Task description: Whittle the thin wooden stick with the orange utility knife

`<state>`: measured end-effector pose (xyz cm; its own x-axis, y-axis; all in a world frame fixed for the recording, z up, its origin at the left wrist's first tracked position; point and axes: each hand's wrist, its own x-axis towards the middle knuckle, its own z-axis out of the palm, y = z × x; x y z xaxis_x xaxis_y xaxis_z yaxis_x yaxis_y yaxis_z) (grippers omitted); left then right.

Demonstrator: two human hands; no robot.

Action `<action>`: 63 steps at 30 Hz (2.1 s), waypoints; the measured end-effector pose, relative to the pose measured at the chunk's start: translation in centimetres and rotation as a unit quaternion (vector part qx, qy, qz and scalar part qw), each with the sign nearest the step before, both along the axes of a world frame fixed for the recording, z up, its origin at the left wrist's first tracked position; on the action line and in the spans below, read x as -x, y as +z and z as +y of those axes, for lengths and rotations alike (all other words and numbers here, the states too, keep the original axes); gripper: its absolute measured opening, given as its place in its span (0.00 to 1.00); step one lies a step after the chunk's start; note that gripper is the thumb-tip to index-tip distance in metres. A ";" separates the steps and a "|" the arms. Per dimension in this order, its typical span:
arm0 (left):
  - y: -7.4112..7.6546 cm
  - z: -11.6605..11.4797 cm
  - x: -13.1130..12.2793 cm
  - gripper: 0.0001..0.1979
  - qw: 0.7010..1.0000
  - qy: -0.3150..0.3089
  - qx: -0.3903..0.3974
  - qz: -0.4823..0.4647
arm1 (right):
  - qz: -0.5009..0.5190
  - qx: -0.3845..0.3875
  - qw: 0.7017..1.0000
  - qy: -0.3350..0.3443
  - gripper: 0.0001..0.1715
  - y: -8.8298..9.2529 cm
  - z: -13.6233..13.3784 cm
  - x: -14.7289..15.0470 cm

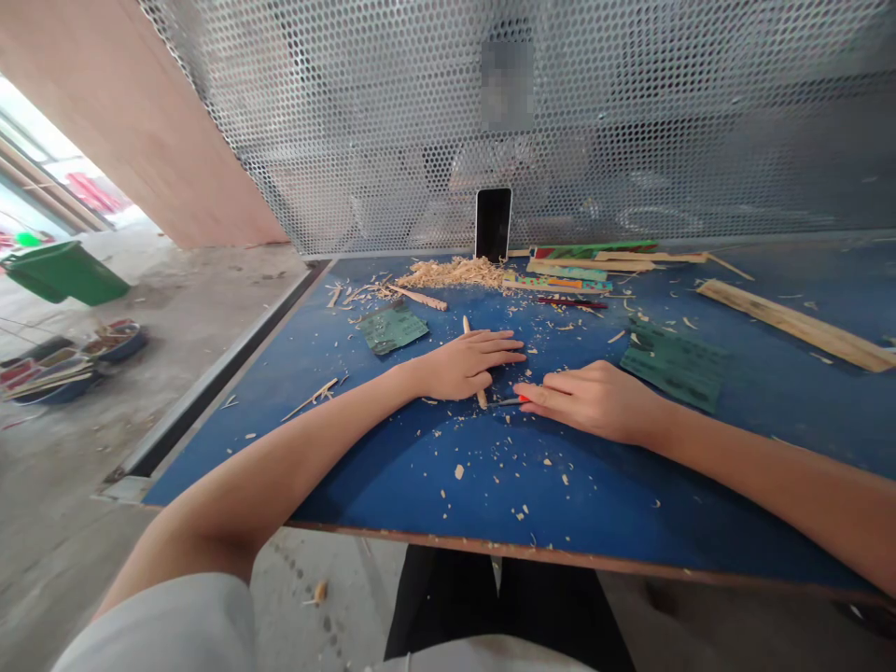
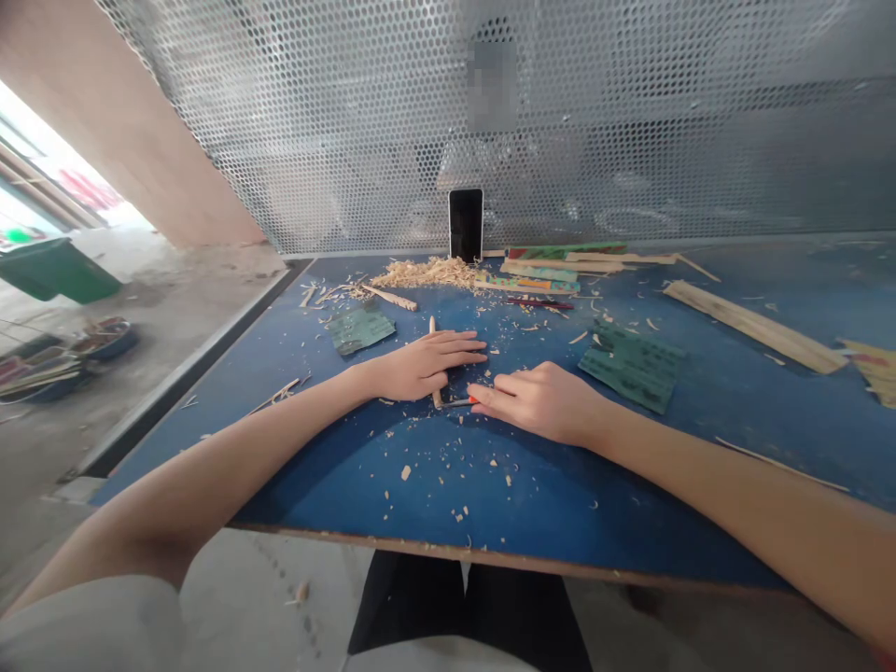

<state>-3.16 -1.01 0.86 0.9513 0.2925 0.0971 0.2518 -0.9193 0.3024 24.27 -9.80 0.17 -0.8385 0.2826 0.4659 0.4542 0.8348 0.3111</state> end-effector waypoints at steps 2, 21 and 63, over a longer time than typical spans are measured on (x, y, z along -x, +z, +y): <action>0.0 0.0 0.0 0.31 1.000 -0.001 -0.001 0.001 | -0.012 -0.004 1.000 0.002 0.15 0.1 -0.1 0.1; 0.0 0.1 0.0 0.33 1.000 -0.006 0.006 -0.001 | 0.000 -0.001 1.000 -0.019 0.14 0.3 -0.3 0.2; 0.4 -0.1 -0.1 0.33 1.000 0.002 0.004 0.011 | 0.016 0.194 0.981 -0.012 0.19 0.8 1.2 0.5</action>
